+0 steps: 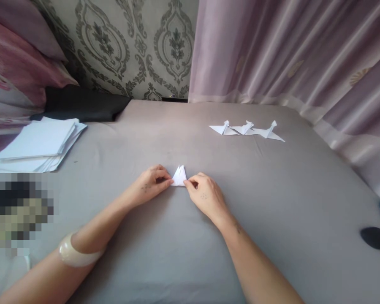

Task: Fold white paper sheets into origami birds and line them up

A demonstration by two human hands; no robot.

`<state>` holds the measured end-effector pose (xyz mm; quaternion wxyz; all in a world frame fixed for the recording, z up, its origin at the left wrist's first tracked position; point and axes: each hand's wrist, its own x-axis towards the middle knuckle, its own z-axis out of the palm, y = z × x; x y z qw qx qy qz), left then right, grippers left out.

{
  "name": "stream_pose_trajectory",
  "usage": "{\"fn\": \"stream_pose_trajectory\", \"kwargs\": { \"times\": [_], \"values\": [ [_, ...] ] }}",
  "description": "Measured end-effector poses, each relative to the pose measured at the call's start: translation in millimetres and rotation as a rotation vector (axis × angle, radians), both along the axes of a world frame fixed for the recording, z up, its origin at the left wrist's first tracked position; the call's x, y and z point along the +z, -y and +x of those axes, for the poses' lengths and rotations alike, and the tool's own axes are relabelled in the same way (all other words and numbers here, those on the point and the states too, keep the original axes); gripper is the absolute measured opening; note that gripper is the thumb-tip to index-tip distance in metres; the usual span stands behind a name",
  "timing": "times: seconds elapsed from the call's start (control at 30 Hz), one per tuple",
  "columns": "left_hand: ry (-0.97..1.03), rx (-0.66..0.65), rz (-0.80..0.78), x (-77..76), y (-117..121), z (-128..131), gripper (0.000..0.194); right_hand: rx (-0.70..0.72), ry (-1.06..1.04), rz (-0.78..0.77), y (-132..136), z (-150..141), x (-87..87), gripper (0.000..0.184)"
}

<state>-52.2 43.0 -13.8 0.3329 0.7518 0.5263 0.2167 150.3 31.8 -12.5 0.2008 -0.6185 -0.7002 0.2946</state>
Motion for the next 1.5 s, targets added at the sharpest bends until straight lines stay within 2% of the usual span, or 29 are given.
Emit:
{"fn": "stream_pose_trajectory", "kwargs": {
  "times": [0.37,0.53,0.67,0.77,0.87,0.97,1.07,1.2,1.33,1.5],
  "values": [
    [-0.025,0.001,0.030,-3.4,-0.5,0.1,0.016,0.008,0.100,0.065,1.9,-3.8,-4.8,0.024],
    [-0.047,-0.017,0.096,-9.7,-0.2,0.6,0.014,0.033,0.152,0.096,4.4,-4.3,-6.1,0.024],
    [-0.128,-0.029,0.206,-15.8,2.8,0.4,0.011,0.049,0.206,0.126,5.7,-4.8,-9.3,0.021],
    [-0.200,-0.093,0.339,-15.2,7.0,2.3,0.012,0.063,0.216,0.194,7.5,-5.8,-11.9,0.016],
    [-0.261,-0.257,0.431,-9.5,12.5,7.3,0.023,0.147,0.211,0.288,13.6,-8.0,-11.4,0.014],
    [-0.416,-0.342,0.413,-3.7,21.8,17.5,0.024,0.266,0.338,0.328,24.9,-11.1,-7.1,0.026],
    [-0.615,-0.305,0.375,-2.8,35.2,33.0,0.025,0.291,0.483,0.341,36.4,-14.7,-1.9,0.033],
    [-0.787,-0.232,0.430,-6.1,51.1,49.9,0.041,0.306,0.519,0.334,43.2,-18.2,2.7,0.034],
    [-0.827,-0.260,0.454,-4.0,53.9,52.0,0.043,0.335,0.551,0.310,43.5,-18.0,4.5,0.038],
    [-0.794,-0.342,0.398,0.8,42.7,43.9,0.034,0.332,0.596,0.326,45.1,-15.3,3.8,0.035]
  ]
}}
